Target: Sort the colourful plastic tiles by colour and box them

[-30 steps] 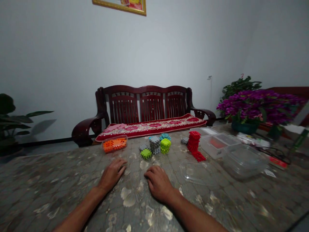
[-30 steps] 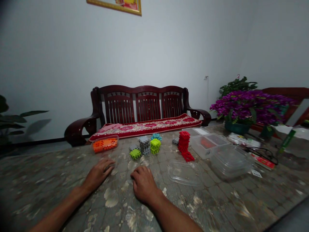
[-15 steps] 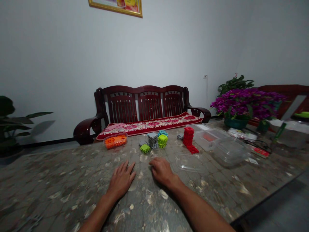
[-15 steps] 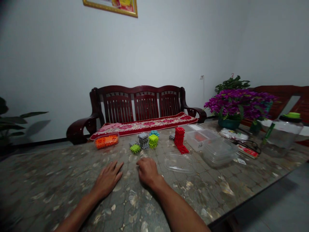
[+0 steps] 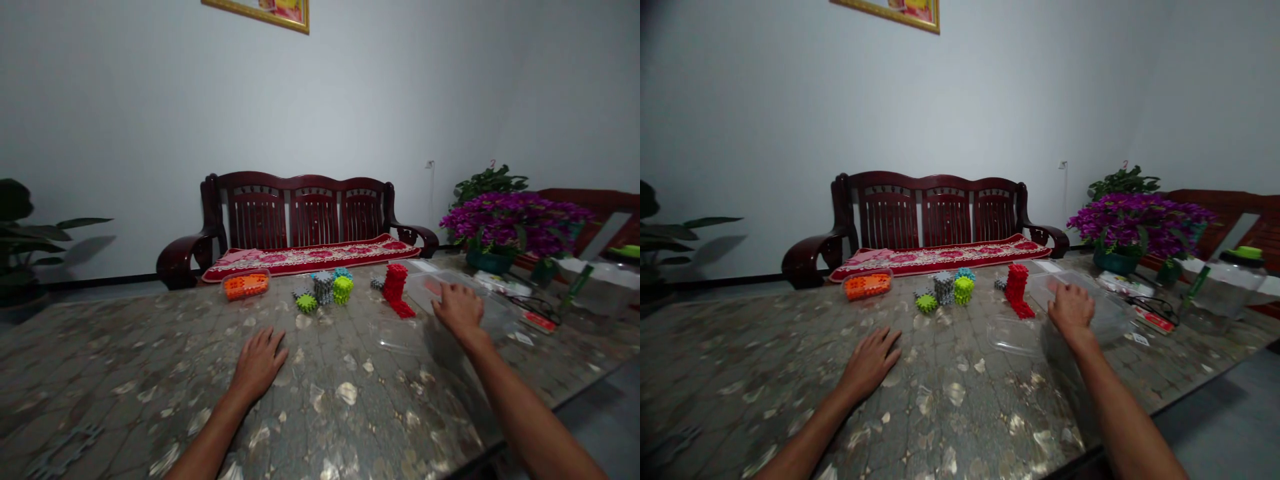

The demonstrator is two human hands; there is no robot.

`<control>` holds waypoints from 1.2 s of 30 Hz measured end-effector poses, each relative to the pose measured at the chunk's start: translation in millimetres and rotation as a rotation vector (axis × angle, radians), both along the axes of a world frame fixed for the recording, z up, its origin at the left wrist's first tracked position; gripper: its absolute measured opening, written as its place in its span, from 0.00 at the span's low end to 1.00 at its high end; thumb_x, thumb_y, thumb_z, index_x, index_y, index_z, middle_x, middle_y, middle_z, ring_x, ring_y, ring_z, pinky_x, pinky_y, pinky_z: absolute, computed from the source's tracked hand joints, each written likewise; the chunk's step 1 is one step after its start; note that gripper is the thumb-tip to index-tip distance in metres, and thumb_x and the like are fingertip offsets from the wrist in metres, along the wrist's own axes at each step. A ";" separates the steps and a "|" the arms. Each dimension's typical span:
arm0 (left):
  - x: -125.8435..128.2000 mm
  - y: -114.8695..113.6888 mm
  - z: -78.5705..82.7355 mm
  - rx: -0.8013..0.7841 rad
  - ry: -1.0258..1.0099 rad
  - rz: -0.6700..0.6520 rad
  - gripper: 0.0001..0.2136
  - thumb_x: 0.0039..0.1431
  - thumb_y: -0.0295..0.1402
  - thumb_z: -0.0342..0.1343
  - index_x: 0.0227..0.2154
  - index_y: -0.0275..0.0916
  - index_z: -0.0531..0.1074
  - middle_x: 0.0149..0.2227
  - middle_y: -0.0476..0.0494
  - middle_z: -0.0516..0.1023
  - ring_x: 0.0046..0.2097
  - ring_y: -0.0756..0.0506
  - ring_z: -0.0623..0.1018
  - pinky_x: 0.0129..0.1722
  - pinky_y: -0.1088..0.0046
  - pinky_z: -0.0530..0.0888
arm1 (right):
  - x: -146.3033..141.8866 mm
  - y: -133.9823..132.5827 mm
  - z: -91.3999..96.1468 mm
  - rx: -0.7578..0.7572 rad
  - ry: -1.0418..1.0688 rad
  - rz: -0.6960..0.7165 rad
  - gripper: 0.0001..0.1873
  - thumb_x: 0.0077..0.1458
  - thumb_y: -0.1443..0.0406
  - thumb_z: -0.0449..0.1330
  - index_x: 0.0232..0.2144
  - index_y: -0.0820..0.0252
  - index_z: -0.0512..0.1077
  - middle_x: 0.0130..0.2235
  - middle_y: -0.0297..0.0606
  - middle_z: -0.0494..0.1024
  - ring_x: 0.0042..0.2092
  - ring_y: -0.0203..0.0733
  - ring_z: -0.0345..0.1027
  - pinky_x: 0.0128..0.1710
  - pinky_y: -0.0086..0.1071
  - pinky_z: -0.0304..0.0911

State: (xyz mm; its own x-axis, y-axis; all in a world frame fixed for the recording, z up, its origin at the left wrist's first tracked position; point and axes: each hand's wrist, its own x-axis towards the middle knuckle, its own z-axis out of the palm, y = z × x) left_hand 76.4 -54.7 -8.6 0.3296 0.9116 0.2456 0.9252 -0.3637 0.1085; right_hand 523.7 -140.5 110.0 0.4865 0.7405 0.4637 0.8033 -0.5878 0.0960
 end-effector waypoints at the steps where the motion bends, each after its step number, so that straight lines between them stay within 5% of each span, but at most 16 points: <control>1: -0.7 0.3 -0.9 0.001 -0.009 -0.003 0.22 0.66 0.39 0.48 0.60 0.42 0.71 0.64 0.35 0.69 0.66 0.36 0.67 0.65 0.54 0.61 | 5.7 -2.0 -2.3 -0.033 -0.011 -0.012 0.21 0.60 0.61 0.55 0.52 0.66 0.73 0.50 0.60 0.75 0.51 0.61 0.68 0.45 0.46 0.61; 11: -1.3 -1.3 1.3 -0.026 -0.032 -0.009 0.22 0.65 0.40 0.50 0.60 0.43 0.70 0.65 0.36 0.69 0.67 0.36 0.66 0.66 0.53 0.60 | 30.8 -5.2 -9.2 -0.148 -0.080 0.007 0.19 0.59 0.69 0.52 0.47 0.67 0.78 0.44 0.58 0.77 0.43 0.56 0.73 0.36 0.40 0.61; 17: 0.0 -4.9 9.1 -0.089 -0.036 -0.003 0.23 0.66 0.39 0.49 0.61 0.42 0.70 0.66 0.37 0.67 0.68 0.35 0.64 0.67 0.53 0.58 | 13.0 -17.4 -4.1 -0.012 -0.189 0.117 0.16 0.59 0.68 0.54 0.45 0.63 0.78 0.38 0.51 0.75 0.37 0.50 0.68 0.29 0.35 0.55; 21: -0.6 -5.0 7.7 -0.076 -0.120 -0.016 0.21 0.64 0.37 0.51 0.59 0.42 0.72 0.65 0.37 0.69 0.67 0.35 0.65 0.67 0.52 0.58 | -38.5 -20.5 -5.3 0.160 -0.269 0.399 0.15 0.60 0.67 0.54 0.46 0.58 0.77 0.36 0.44 0.74 0.36 0.45 0.65 0.30 0.33 0.53; 28: -4.8 -4.8 2.9 -0.056 -0.418 -0.150 0.20 0.64 0.35 0.49 0.57 0.42 0.73 0.60 0.38 0.75 0.61 0.39 0.72 0.64 0.54 0.65 | -179.1 -0.3 -34.2 0.393 -0.231 1.155 0.14 0.61 0.72 0.53 0.46 0.58 0.74 0.31 0.36 0.72 0.32 0.38 0.62 0.32 0.32 0.54; 32: -4.7 -7.4 5.4 -0.012 -0.658 -0.186 0.20 0.68 0.37 0.44 0.57 0.42 0.71 0.57 0.40 0.76 0.59 0.43 0.74 0.62 0.60 0.69 | -234.8 9.6 -48.8 0.418 -0.158 1.374 0.13 0.62 0.73 0.53 0.44 0.58 0.73 0.29 0.34 0.71 0.31 0.38 0.60 0.31 0.32 0.53; 36: -2.3 -8.5 6.1 -0.007 -0.787 -0.145 0.19 0.68 0.36 0.44 0.56 0.41 0.71 0.56 0.40 0.77 0.58 0.43 0.75 0.61 0.60 0.70 | -258.1 12.7 -63.4 0.369 -0.101 1.482 0.12 0.61 0.73 0.52 0.43 0.59 0.72 0.29 0.35 0.71 0.31 0.39 0.58 0.31 0.34 0.50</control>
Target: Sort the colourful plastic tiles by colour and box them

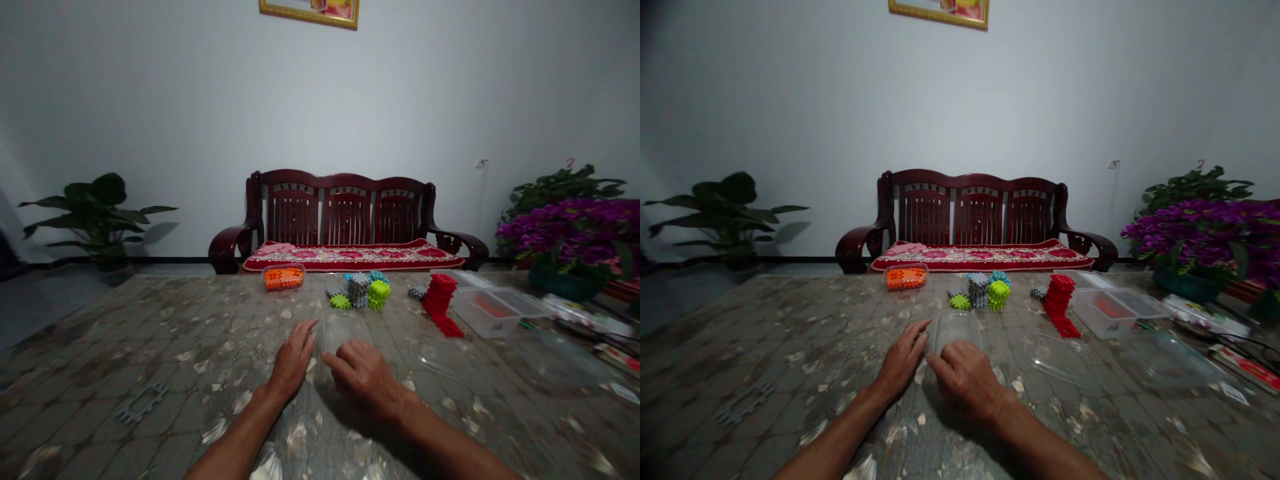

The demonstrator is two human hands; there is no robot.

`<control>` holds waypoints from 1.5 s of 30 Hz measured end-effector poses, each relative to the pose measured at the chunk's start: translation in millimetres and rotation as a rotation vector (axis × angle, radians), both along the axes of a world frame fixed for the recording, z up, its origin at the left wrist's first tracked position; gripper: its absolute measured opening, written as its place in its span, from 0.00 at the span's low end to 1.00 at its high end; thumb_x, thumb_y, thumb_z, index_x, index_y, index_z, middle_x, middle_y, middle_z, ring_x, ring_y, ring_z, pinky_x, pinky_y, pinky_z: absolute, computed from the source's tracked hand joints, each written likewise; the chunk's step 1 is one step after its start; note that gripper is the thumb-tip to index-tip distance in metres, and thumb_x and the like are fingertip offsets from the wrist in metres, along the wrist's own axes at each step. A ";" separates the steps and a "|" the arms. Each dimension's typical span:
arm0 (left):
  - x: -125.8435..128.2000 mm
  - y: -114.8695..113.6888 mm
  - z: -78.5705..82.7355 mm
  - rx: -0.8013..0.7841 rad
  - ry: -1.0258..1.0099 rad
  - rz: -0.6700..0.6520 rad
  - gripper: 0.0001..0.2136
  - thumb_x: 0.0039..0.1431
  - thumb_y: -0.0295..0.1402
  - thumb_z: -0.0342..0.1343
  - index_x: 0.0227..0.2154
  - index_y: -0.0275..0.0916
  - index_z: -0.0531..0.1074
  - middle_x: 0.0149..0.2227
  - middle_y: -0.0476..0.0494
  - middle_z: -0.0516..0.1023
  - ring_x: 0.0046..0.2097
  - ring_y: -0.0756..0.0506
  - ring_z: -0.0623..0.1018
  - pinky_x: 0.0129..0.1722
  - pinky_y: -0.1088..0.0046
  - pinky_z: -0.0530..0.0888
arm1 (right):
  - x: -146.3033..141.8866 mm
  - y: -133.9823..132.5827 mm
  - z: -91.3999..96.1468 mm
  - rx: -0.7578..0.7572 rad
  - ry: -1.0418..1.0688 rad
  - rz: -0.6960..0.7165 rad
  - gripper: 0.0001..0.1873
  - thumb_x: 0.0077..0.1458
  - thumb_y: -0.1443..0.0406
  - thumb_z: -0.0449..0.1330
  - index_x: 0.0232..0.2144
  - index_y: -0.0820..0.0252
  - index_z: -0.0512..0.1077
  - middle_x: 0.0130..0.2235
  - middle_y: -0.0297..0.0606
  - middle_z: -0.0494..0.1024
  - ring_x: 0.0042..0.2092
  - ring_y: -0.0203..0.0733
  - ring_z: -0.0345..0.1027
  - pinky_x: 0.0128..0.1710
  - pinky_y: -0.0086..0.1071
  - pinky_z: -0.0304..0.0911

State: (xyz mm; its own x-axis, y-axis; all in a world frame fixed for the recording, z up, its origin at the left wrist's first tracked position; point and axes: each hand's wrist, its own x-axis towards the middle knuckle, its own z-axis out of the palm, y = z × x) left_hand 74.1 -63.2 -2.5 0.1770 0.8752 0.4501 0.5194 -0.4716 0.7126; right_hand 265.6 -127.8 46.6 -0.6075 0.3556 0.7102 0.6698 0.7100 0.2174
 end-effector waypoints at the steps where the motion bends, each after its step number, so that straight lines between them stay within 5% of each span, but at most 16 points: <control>1: 0.8 -0.1 -0.2 -0.004 -0.018 0.005 0.19 0.67 0.36 0.45 0.56 0.41 0.71 0.56 0.40 0.77 0.58 0.43 0.75 0.61 0.60 0.70 | -2.4 -0.2 -4.0 -0.032 -0.013 0.011 0.12 0.60 0.72 0.53 0.43 0.59 0.72 0.29 0.35 0.71 0.31 0.40 0.58 0.31 0.35 0.50; 6: 4.4 -1.3 0.7 -0.044 -0.059 0.000 0.18 0.66 0.36 0.45 0.55 0.41 0.72 0.55 0.40 0.78 0.57 0.43 0.76 0.60 0.59 0.71 | -7.2 -4.4 -17.1 -0.150 -0.055 0.008 0.10 0.60 0.68 0.57 0.45 0.59 0.71 0.33 0.37 0.72 0.34 0.42 0.60 0.34 0.36 0.51; 17: 6.0 -1.2 0.8 -0.082 -0.115 -0.022 0.19 0.66 0.37 0.45 0.55 0.39 0.72 0.55 0.39 0.78 0.57 0.43 0.76 0.61 0.60 0.70 | -10.1 -5.9 -8.1 -0.139 0.054 0.008 0.05 0.63 0.66 0.57 0.41 0.58 0.72 0.31 0.36 0.72 0.33 0.41 0.59 0.33 0.35 0.50; 28: 11.4 -7.4 8.3 -0.182 -0.261 -0.235 0.23 0.66 0.38 0.47 0.61 0.39 0.66 0.61 0.37 0.71 0.59 0.42 0.73 0.63 0.58 0.68 | -5.8 0.0 -11.1 0.000 0.167 -0.061 0.07 0.63 0.68 0.56 0.39 0.57 0.74 0.27 0.34 0.70 0.30 0.39 0.61 0.31 0.33 0.52; 36: 8.8 -12.2 9.5 -0.299 -0.283 -0.396 0.29 0.67 0.41 0.46 0.68 0.38 0.56 0.69 0.36 0.60 0.68 0.39 0.63 0.68 0.55 0.58 | -3.3 0.4 -11.7 -0.064 0.208 -0.085 0.07 0.65 0.67 0.56 0.39 0.57 0.75 0.27 0.34 0.71 0.30 0.38 0.63 0.32 0.31 0.53; 45: 7.3 -13.3 10.9 -0.318 -0.301 -0.441 0.29 0.65 0.37 0.46 0.68 0.40 0.57 0.70 0.40 0.60 0.70 0.39 0.60 0.69 0.56 0.57 | -1.8 5.4 -13.1 -0.070 0.212 -0.069 0.08 0.65 0.67 0.55 0.37 0.58 0.75 0.27 0.35 0.72 0.30 0.37 0.64 0.32 0.32 0.53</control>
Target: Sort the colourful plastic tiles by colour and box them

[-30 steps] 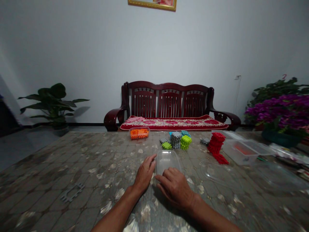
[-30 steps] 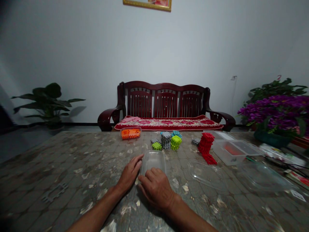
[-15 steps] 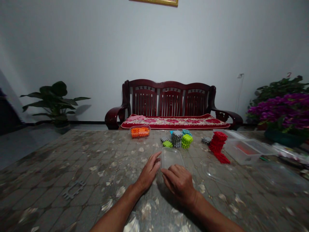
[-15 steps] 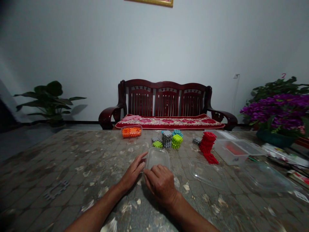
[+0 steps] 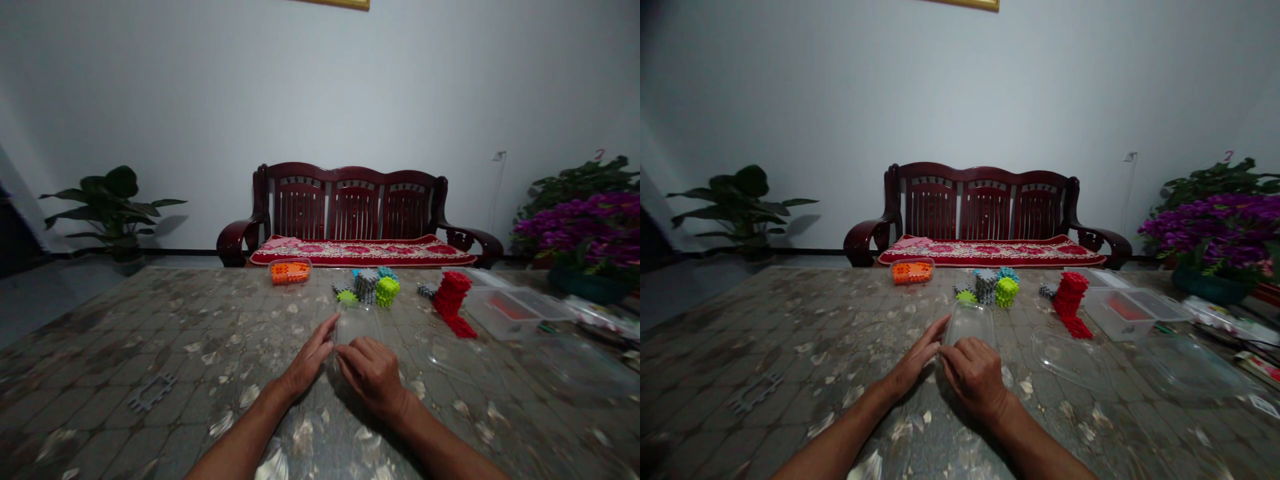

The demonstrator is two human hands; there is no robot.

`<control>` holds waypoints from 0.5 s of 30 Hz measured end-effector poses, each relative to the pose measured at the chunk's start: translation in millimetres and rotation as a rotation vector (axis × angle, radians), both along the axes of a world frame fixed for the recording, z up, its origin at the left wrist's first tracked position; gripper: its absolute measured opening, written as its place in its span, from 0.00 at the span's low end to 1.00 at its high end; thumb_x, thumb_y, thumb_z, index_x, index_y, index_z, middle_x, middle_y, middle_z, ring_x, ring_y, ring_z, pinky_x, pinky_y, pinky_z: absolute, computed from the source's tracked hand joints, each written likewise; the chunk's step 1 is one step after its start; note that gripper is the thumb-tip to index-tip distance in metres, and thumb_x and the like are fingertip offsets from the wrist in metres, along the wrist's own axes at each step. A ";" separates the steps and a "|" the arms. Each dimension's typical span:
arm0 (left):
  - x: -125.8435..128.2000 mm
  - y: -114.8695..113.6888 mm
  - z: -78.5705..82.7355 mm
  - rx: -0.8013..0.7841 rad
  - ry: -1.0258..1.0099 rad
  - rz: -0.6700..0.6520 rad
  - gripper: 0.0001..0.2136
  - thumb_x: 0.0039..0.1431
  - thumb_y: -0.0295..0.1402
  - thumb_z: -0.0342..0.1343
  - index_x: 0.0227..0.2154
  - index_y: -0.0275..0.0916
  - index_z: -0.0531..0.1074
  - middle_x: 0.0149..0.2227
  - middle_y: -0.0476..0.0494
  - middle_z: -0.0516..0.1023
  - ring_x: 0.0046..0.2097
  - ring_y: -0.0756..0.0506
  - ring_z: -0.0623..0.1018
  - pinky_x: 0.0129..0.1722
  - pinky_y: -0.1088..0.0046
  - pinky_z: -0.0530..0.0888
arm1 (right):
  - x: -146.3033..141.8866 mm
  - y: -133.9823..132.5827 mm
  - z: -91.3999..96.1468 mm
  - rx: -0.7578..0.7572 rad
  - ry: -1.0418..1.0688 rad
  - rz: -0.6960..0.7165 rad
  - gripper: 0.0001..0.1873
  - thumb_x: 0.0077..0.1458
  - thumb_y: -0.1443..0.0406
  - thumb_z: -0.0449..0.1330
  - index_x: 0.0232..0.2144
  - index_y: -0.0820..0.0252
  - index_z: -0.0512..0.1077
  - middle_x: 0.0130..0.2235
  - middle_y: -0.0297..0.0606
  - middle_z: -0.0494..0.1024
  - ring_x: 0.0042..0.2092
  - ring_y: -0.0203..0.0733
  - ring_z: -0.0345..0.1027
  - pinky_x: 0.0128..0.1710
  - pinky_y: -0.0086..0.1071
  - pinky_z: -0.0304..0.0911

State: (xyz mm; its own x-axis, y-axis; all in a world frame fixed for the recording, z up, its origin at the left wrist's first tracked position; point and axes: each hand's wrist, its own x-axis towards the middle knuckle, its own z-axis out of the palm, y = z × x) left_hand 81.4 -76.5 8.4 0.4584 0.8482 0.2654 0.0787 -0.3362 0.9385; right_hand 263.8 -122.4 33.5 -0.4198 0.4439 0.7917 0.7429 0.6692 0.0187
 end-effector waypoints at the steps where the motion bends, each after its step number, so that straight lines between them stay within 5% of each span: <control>1: 0.2 0.0 0.4 -0.002 0.008 -0.003 0.29 0.65 0.36 0.47 0.68 0.41 0.56 0.70 0.40 0.60 0.70 0.39 0.60 0.69 0.56 0.57 | 0.1 0.4 0.3 0.000 0.000 0.000 0.08 0.65 0.67 0.55 0.37 0.58 0.75 0.27 0.35 0.72 0.30 0.37 0.64 0.32 0.31 0.53; 15: 0.4 -2.4 2.8 0.009 0.067 -0.013 0.30 0.64 0.38 0.52 0.68 0.43 0.57 0.70 0.42 0.60 0.70 0.40 0.59 0.69 0.57 0.58 | 1.9 0.7 2.0 -0.034 0.045 0.034 0.07 0.65 0.67 0.55 0.38 0.57 0.75 0.29 0.35 0.75 0.31 0.37 0.68 0.33 0.30 0.57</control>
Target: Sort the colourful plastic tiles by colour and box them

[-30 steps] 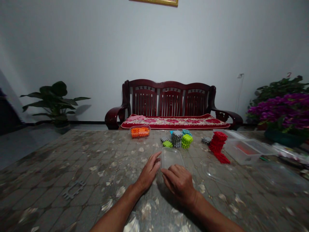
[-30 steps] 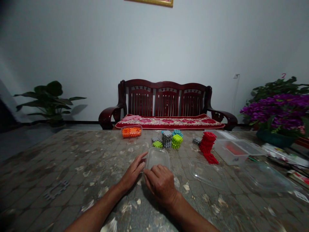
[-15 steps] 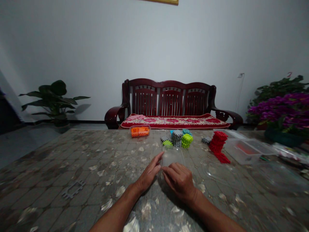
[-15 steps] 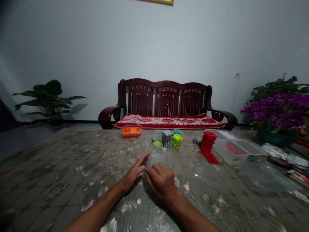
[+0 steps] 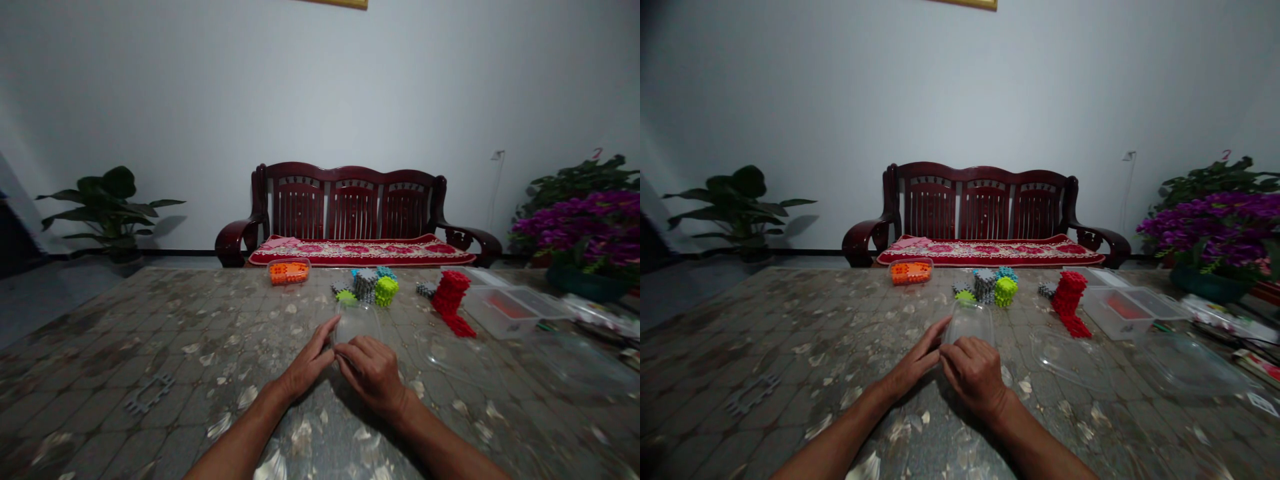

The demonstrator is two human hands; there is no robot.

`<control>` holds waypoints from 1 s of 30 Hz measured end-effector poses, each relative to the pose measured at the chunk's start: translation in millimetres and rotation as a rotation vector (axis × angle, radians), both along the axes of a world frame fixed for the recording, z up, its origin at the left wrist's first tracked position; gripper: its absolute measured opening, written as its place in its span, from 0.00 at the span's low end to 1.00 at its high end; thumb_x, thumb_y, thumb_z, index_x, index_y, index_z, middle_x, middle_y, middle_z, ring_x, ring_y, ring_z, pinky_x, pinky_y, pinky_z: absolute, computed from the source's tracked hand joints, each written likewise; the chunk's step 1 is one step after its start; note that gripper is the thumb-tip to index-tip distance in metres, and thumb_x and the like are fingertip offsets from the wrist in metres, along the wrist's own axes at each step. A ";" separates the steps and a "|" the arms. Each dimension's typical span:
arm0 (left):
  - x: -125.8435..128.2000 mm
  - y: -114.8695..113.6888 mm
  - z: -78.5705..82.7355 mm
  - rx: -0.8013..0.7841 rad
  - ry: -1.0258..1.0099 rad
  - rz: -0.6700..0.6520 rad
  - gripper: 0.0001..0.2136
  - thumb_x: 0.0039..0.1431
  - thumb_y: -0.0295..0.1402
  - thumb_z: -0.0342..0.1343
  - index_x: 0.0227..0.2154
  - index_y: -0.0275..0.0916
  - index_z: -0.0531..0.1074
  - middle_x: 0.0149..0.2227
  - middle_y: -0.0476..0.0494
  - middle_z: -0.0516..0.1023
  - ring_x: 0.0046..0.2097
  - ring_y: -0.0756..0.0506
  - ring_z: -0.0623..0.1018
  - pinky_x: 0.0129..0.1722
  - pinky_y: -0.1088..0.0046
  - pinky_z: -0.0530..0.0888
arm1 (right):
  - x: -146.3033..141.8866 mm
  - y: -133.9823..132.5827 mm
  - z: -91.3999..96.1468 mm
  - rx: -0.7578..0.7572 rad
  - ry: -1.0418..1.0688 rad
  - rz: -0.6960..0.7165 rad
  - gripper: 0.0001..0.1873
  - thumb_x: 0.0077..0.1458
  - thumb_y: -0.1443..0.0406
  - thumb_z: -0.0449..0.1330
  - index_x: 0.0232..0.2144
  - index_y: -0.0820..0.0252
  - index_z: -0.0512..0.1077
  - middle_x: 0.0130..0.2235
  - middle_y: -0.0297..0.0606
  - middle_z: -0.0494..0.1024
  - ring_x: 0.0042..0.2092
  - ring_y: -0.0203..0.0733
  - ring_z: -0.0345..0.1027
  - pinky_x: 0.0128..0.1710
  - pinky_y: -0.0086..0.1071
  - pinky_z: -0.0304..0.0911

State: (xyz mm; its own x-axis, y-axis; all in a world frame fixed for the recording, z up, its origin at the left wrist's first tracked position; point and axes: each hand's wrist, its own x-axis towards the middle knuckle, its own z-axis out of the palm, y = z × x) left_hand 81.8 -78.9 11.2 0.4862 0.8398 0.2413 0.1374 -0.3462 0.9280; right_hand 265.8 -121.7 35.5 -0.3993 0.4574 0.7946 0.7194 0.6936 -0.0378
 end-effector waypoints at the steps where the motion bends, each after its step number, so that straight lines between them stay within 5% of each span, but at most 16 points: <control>1: -0.2 0.1 0.0 0.004 0.006 0.001 0.30 0.64 0.38 0.52 0.68 0.43 0.57 0.70 0.42 0.60 0.70 0.40 0.59 0.69 0.57 0.58 | 0.3 0.1 -0.6 -0.003 0.000 -0.001 0.07 0.65 0.68 0.56 0.38 0.57 0.75 0.29 0.35 0.75 0.31 0.37 0.68 0.33 0.30 0.57; 30: 2.4 5.4 -10.1 -0.050 -0.037 -0.015 0.38 0.61 0.39 0.56 0.71 0.43 0.48 0.73 0.40 0.50 0.73 0.38 0.52 0.70 0.53 0.54 | 2.3 2.7 -0.1 0.039 0.040 0.056 0.06 0.63 0.70 0.56 0.36 0.58 0.74 0.28 0.35 0.75 0.29 0.36 0.67 0.31 0.29 0.59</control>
